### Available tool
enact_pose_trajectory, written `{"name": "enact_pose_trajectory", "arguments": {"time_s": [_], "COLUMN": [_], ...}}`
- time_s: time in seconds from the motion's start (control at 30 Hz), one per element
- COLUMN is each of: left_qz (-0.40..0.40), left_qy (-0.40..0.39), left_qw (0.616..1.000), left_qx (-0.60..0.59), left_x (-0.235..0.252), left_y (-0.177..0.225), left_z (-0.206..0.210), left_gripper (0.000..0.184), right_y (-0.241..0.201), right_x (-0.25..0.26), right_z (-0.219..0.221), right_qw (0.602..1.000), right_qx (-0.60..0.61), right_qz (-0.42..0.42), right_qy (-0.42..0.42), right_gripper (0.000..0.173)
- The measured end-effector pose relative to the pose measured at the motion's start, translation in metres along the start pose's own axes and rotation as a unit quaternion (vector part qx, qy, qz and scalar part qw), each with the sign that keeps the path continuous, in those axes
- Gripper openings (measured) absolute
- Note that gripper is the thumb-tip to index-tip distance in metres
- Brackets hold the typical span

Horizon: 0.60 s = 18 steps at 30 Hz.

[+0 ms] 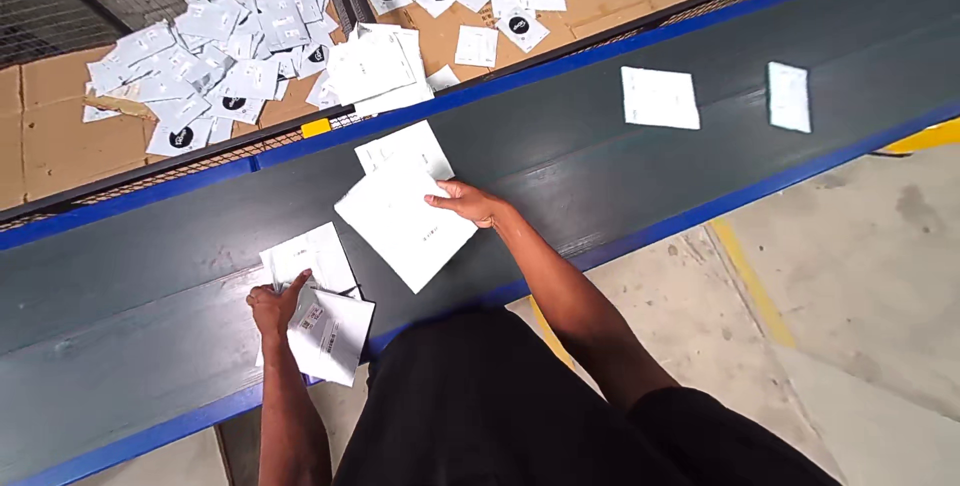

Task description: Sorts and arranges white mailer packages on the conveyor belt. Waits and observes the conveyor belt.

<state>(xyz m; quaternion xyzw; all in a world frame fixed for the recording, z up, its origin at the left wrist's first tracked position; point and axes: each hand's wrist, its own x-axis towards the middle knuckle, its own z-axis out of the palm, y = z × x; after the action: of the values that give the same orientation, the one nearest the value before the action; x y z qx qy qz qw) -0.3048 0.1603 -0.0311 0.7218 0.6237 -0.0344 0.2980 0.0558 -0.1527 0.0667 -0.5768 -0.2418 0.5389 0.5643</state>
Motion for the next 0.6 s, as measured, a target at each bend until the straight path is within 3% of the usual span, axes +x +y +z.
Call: {"name": "enact_pose_trajectory", "arguments": {"time_s": [0.13, 0.23, 0.33, 0.43, 0.53, 0.6], "left_qz": [-0.002, 0.016, 0.042, 0.049, 0.04, 0.061], "left_qy": [-0.008, -0.027, -0.049, -0.059, -0.078, -0.089], "left_qw": [0.999, 0.994, 0.98, 0.967, 0.938, 0.902], "left_qx": [-0.031, -0.105, -0.19, -0.243, -0.336, -0.418], "left_x": [-0.004, -0.012, -0.016, -0.014, -0.013, -0.017], "left_y": [-0.008, -0.008, -0.009, -0.016, -0.021, -0.023], "left_z": [-0.002, 0.0, -0.001, 0.001, -0.003, -0.009], "left_gripper": [0.112, 0.108, 0.084, 0.057, 0.041, 0.034], "right_y": [0.003, 0.003, -0.018, -0.062, -0.091, -0.069], "right_x": [-0.007, -0.009, 0.008, 0.052, 0.113, 0.131], "right_z": [0.005, 0.0, 0.003, 0.032, 0.068, 0.091], "right_qw": [0.986, 0.971, 0.963, 0.992, 0.986, 0.997], "right_qx": [-0.048, -0.078, -0.105, -0.02, 0.129, 0.019], "right_qz": [0.018, 0.051, 0.047, -0.054, -0.105, -0.077], "right_qy": [-0.161, -0.218, -0.243, -0.108, -0.033, -0.003], "right_gripper": [0.04, 0.034, 0.028, 0.025, 0.054, 0.058]}}
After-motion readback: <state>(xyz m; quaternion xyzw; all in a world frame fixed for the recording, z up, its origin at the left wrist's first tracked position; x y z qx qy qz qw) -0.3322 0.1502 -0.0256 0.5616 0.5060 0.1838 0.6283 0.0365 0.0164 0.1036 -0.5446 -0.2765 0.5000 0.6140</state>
